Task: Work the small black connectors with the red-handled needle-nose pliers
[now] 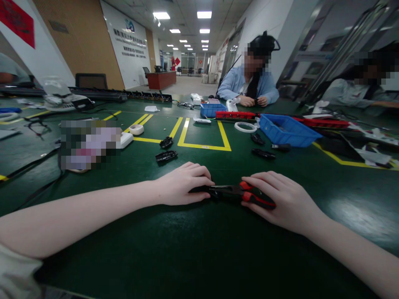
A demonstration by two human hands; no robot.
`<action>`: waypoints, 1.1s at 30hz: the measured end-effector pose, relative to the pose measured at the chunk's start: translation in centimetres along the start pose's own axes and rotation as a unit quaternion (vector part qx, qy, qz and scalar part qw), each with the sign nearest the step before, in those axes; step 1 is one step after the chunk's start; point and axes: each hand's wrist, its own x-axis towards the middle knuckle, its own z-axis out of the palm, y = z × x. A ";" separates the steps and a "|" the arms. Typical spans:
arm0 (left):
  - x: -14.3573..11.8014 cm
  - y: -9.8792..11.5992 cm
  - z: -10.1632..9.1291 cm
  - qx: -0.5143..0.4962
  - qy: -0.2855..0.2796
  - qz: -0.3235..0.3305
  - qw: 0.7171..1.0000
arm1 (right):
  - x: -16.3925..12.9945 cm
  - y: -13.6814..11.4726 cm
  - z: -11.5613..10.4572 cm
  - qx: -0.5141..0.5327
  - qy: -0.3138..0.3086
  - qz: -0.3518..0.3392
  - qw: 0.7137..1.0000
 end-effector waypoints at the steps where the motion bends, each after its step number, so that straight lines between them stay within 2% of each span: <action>1: 0.0 0.0 0.0 -0.001 0.004 0.002 1.000 | 0.0 0.0 0.0 -0.001 0.000 0.001 1.000; 15: -0.1 0.1 -0.1 -0.036 0.008 -0.006 0.999 | -0.3 0.1 0.2 0.007 -0.004 0.007 1.000; 23: 0.1 0.2 -0.2 -0.017 0.014 0.007 1.000 | -0.3 0.1 0.2 0.006 -0.006 0.006 1.000; 33: 0.0 0.1 -0.1 -0.038 0.008 -0.023 0.999 | -0.3 0.3 0.3 0.015 -0.012 0.023 1.000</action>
